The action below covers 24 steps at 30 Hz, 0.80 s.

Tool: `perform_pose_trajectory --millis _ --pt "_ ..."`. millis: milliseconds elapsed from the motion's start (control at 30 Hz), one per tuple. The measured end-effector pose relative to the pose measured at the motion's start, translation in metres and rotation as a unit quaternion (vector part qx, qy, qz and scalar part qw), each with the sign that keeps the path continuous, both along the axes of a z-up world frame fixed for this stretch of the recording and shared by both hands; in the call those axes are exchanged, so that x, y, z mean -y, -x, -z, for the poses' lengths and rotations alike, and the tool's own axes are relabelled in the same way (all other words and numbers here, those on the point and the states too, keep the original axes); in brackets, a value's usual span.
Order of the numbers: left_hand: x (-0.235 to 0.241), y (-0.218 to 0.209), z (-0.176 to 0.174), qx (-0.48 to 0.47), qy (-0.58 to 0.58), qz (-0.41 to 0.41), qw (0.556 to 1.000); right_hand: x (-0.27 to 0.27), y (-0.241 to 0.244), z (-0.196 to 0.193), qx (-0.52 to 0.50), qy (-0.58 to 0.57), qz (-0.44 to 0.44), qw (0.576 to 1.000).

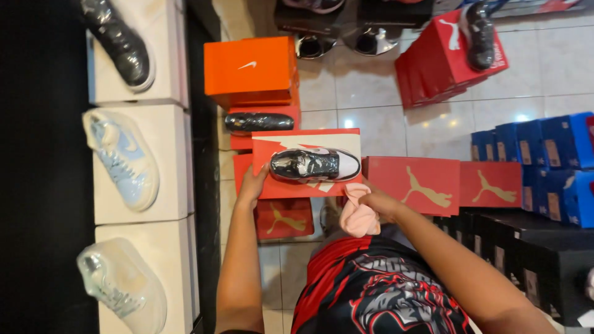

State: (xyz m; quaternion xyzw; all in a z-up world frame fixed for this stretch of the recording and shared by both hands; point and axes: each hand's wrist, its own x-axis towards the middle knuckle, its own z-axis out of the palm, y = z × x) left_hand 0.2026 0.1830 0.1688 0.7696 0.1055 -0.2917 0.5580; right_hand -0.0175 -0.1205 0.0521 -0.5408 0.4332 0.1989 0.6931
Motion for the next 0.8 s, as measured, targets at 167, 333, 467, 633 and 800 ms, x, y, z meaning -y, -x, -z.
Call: perform_pose_trajectory --millis 167,333,467,633,800 --pt "-0.032 -0.021 0.021 -0.015 -0.009 -0.012 1.000 -0.038 -0.047 -0.058 0.038 -0.043 -0.043 0.997" --pt "-0.069 -0.033 0.068 -0.023 -0.013 -0.027 0.999 -0.065 -0.077 -0.068 0.014 -0.046 -0.067 0.997" --pt "-0.093 -0.044 0.090 -0.039 -0.016 -0.026 0.999 -0.076 -0.089 -0.012 -0.010 -0.041 -0.096 0.994" --pt "-0.121 -0.059 0.142 -0.048 -0.015 -0.044 0.998 -0.101 -0.116 -0.014 -0.027 -0.043 -0.117 0.992" --pt "-0.137 -0.056 0.182 -0.072 -0.023 -0.029 0.997 -0.120 -0.127 -0.025 -0.057 -0.020 -0.148 0.987"
